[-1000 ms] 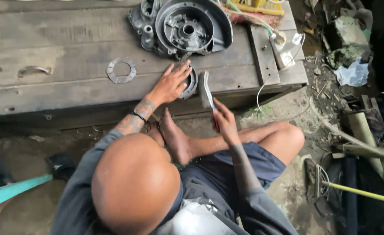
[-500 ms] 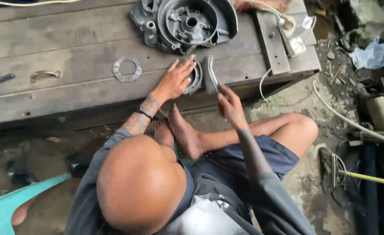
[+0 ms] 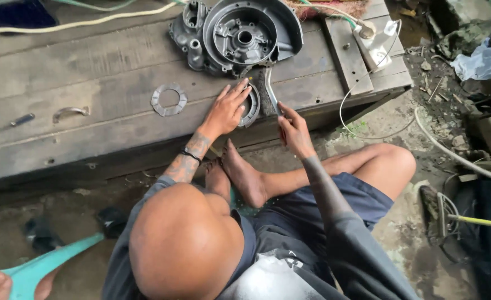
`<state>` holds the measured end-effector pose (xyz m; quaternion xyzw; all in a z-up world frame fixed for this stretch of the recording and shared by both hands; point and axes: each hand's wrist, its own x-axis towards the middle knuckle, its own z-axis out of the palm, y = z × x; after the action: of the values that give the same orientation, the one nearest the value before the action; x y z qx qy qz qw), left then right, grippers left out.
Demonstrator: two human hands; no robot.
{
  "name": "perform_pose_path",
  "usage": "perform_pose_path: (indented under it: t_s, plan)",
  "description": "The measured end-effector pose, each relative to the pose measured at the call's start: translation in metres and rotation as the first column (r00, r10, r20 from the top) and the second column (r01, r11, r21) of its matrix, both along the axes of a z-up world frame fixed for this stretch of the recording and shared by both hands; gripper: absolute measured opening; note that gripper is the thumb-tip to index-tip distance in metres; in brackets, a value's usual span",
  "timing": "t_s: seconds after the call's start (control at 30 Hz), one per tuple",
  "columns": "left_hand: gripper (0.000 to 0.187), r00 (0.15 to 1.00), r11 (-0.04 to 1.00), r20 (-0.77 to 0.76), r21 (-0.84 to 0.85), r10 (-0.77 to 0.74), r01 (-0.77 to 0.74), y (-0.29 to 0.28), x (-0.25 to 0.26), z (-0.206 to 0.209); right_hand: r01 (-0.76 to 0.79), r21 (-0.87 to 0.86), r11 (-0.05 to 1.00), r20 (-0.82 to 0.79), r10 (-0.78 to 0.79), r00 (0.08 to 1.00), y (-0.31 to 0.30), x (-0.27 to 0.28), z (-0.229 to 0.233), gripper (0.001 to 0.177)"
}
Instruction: The person scrubs a curved metal part with a wire brush, then places it on a wooden workbench. They then pick up a larger circular metal component and continue scrubbing it with the wire brush.
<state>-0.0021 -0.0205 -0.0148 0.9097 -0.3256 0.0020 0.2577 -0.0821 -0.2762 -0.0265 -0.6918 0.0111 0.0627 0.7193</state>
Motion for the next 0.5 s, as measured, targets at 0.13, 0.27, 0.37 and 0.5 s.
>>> perform_pose_path:
  t_s: [0.13, 0.27, 0.37, 0.5]
  plan:
    - [0.062, 0.999, 1.0, 0.031, 0.004, -0.018, 0.018, 0.001, 0.003, 0.0, 0.016, -0.151, 0.988, 0.125, 0.003, 0.992, 0.002, -0.021, 0.024, 0.043]
    - [0.061, 0.999, 1.0, 0.033, -0.003, -0.024, 0.024, 0.001, 0.003, -0.002, 0.03, -0.338, 0.941, 0.084, -0.001, 0.996, -0.001, -0.051, 0.034, 0.049]
    - [0.061, 0.999, 1.0, 0.029, -0.009, -0.021, 0.021, 0.0, 0.001, -0.004, 0.045, -0.424, 0.905, 0.097, -0.005, 0.995, 0.001, -0.027, 0.028, 0.049]
    - [0.062, 0.999, 1.0, 0.03, -0.011, -0.019, 0.019, 0.003, 0.002, 0.0, 0.07, -0.478, 0.876, -0.016, -0.088, 0.996, 0.023, -0.007, 0.052, 0.047]
